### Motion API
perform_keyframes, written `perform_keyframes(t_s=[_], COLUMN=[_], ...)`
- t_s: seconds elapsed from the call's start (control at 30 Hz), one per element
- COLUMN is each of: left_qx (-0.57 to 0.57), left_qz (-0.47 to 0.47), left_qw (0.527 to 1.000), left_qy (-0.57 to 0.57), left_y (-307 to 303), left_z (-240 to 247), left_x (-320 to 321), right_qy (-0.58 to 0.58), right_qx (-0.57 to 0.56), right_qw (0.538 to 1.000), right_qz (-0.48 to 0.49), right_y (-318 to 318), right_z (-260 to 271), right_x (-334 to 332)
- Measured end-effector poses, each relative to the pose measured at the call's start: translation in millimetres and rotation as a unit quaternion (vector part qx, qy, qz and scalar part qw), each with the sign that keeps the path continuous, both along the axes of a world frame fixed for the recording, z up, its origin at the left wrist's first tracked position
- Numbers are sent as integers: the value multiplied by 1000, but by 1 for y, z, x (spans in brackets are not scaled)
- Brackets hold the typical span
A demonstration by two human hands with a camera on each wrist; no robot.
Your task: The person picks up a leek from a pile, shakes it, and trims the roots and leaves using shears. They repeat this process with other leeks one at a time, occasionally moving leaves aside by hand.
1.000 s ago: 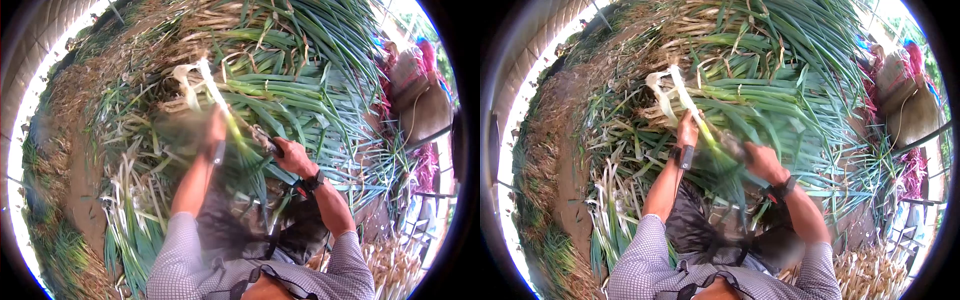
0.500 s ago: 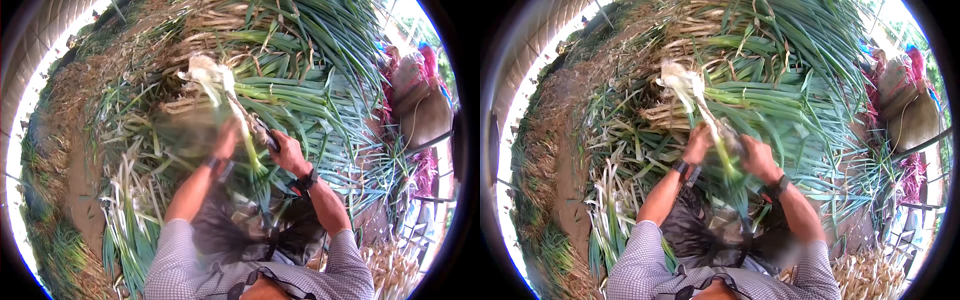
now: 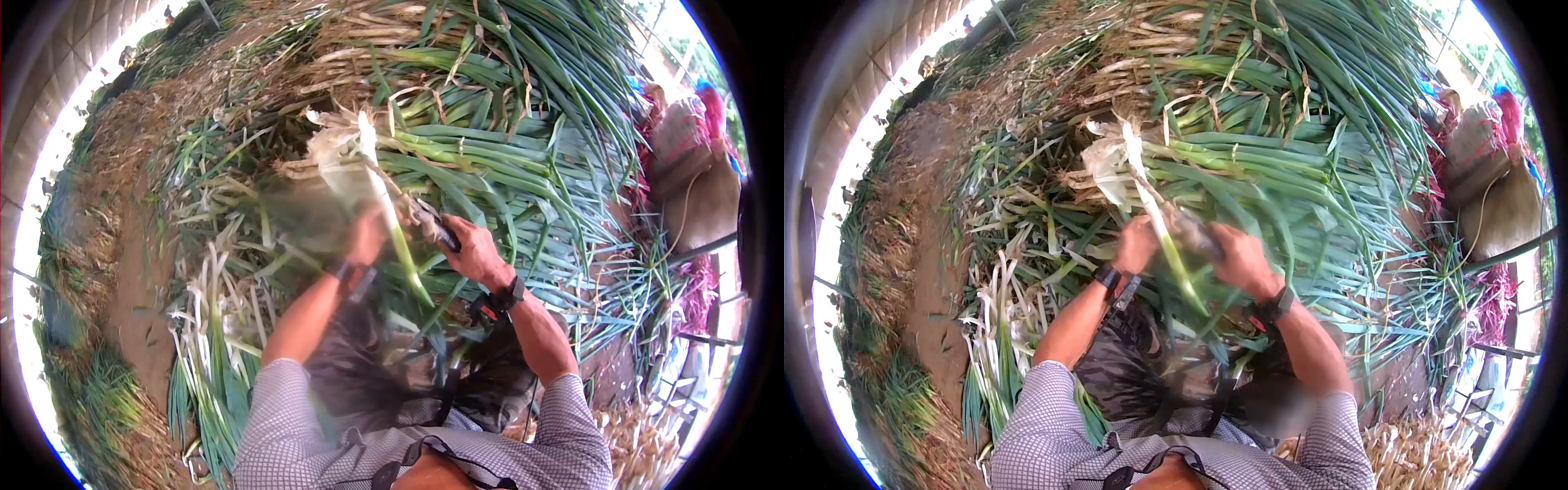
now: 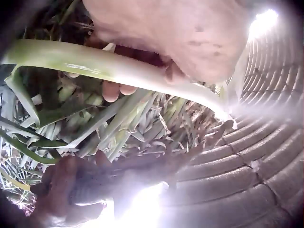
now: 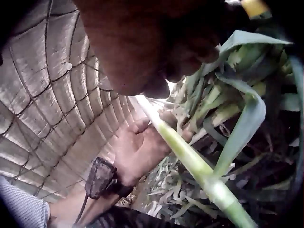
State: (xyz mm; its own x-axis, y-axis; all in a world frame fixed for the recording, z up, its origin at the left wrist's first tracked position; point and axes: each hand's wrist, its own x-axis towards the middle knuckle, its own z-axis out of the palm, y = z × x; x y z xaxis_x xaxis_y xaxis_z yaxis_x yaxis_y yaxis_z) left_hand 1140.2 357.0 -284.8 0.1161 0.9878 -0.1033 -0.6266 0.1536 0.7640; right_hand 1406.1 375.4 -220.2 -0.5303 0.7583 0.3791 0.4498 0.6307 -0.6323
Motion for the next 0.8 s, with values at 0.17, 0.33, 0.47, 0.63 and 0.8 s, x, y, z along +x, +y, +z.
perform_keyframes(t_s=[0.17,0.33,0.47,0.63,0.8], left_qx=[-31,-17,-4,-3,61], left_qz=[57,39,65,73,316], left_qw=[996,993,993,989,947], left_qy=[-69,-106,-94,-130,19], left_y=[-7,-9,-4,-3,-5], left_z=[10,22,21,21,70], left_x=[0,-5,-9,-26,-71], right_qy=[-25,-37,-12,-7,-84], right_qx=[-44,-44,-26,-21,-71], right_qw=[999,998,998,998,986], right_qz=[6,12,48,64,125], right_y=[-2,-2,-4,-7,-9], right_z=[10,10,21,25,11], right_x=[-4,-11,-21,-30,-17])
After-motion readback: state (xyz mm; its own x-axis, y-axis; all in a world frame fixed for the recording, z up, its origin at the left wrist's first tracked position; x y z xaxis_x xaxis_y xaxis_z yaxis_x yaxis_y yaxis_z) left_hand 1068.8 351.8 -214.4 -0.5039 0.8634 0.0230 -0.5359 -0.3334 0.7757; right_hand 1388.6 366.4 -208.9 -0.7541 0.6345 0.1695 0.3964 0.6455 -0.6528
